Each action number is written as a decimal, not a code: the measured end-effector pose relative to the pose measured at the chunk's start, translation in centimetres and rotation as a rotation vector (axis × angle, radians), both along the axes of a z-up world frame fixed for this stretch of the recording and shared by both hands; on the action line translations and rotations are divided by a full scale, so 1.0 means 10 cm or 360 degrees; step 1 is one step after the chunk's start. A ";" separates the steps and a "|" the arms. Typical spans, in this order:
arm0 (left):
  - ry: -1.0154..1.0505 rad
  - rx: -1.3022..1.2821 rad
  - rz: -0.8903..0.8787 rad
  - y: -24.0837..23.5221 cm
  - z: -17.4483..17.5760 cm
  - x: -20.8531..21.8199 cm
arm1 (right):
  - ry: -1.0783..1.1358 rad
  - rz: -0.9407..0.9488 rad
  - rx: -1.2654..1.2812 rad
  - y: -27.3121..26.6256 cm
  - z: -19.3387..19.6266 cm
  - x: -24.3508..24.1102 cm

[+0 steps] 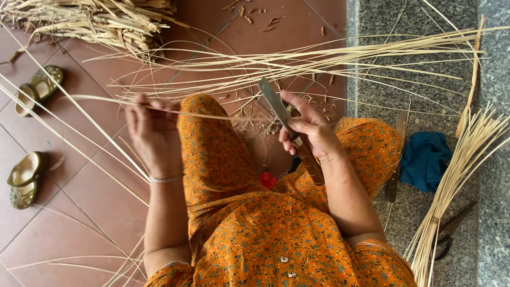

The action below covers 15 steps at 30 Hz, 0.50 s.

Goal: The person sits on the floor and uses a knife to split long bamboo strips into thinner strands. They hold the strips with one hand and scrape the knife along the length to separate the fibers, discarding the resulting pieces onto the floor.

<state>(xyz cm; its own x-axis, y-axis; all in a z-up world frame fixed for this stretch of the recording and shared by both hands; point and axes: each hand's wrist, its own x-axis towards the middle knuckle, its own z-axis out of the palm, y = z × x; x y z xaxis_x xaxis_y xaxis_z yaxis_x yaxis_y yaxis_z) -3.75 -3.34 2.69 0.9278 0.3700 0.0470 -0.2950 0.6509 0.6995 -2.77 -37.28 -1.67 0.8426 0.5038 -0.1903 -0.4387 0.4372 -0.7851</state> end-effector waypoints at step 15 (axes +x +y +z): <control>-0.0205 0.1080 -0.0319 0.04 1.32 0.68 | -0.0155 -0.0627 0.0065 -0.19 -0.05 0.24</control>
